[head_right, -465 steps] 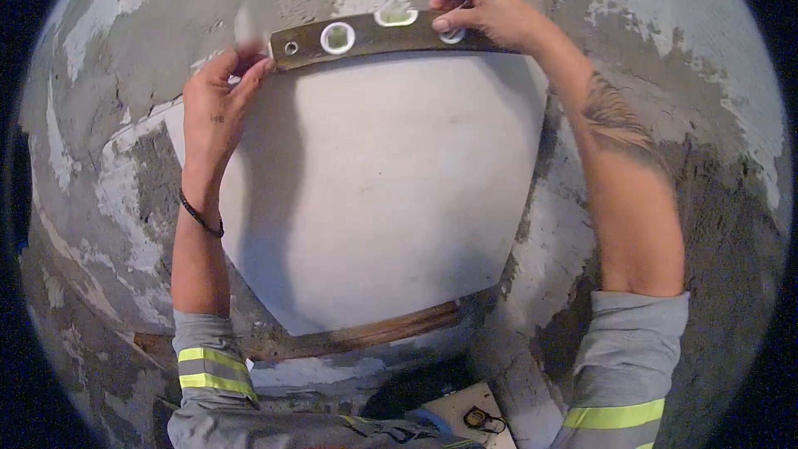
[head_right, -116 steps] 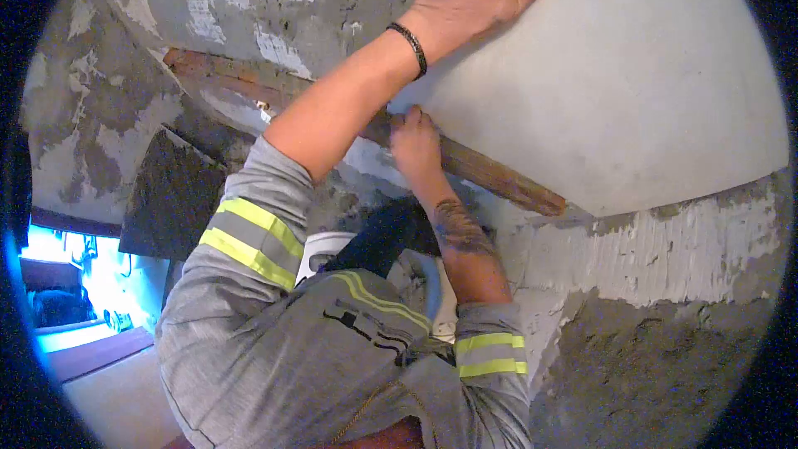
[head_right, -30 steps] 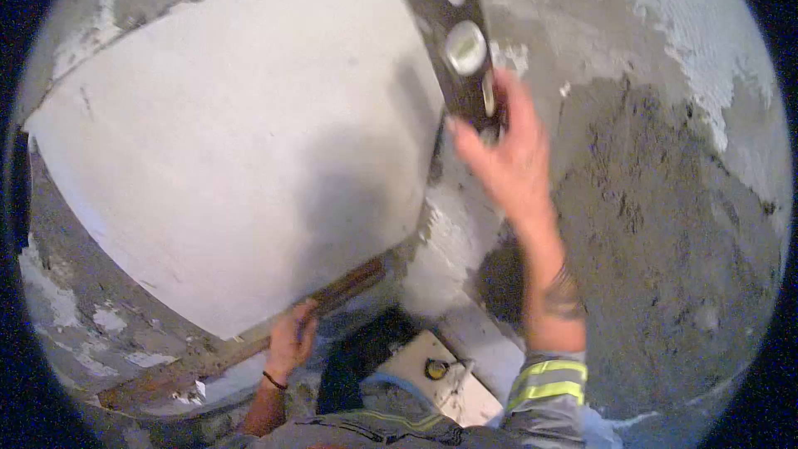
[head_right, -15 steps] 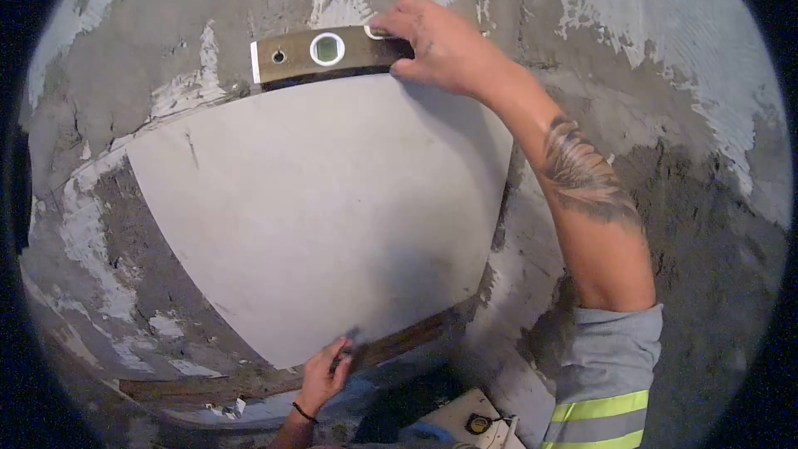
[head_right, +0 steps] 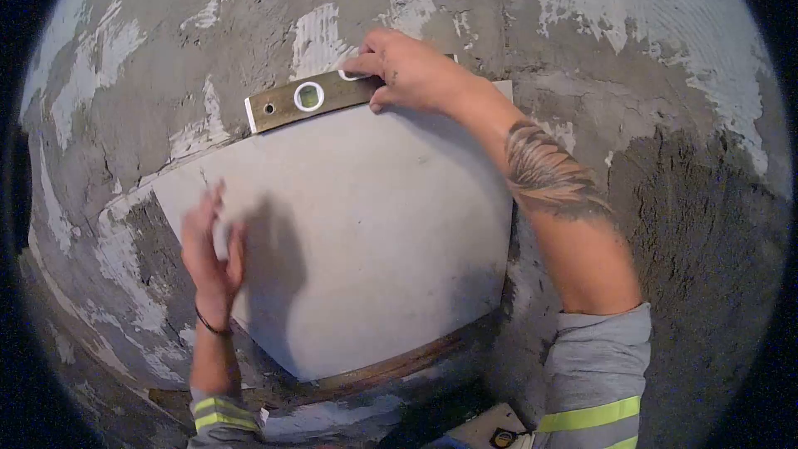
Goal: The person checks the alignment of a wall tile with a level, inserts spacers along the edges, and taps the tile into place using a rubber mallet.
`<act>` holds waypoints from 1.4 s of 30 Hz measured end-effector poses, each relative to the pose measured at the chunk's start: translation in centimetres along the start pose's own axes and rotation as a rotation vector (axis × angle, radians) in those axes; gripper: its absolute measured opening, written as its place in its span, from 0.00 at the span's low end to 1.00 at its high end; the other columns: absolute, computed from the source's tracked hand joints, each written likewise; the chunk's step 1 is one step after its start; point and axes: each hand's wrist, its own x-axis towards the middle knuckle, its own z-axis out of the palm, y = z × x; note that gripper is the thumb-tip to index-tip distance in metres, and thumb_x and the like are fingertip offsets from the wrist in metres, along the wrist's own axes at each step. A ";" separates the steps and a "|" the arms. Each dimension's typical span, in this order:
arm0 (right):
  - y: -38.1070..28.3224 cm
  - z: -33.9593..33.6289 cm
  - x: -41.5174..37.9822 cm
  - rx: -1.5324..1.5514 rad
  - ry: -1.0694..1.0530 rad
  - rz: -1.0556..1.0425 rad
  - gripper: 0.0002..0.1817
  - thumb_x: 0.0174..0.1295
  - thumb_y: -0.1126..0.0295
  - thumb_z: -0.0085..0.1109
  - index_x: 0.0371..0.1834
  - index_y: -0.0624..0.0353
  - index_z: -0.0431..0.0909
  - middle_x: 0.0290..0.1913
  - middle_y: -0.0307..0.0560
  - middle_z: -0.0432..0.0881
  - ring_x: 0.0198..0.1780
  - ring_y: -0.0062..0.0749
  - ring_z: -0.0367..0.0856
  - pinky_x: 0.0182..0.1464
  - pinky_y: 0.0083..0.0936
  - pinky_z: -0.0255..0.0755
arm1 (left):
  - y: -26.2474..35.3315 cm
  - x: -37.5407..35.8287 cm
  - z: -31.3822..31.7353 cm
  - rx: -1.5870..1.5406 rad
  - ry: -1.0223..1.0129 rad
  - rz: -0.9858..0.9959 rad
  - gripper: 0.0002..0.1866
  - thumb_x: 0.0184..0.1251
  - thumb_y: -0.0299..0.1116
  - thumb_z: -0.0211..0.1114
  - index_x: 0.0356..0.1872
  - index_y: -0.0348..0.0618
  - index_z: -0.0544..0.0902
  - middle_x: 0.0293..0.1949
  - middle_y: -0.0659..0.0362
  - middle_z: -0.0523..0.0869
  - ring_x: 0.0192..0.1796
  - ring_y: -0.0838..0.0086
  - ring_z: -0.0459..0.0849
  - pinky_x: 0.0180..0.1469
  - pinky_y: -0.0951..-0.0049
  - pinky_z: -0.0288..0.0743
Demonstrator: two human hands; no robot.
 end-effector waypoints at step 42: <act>5.5 0.5 -8.7 -0.014 0.405 0.293 0.36 0.47 0.63 0.74 0.63 0.51 0.74 0.58 0.46 0.75 0.55 0.43 0.78 0.58 0.34 0.74 | -2.7 11.5 2.0 -0.093 -0.270 -0.111 0.21 0.59 0.32 0.72 0.53 0.41 0.83 0.50 0.55 0.82 0.54 0.65 0.76 0.60 0.69 0.68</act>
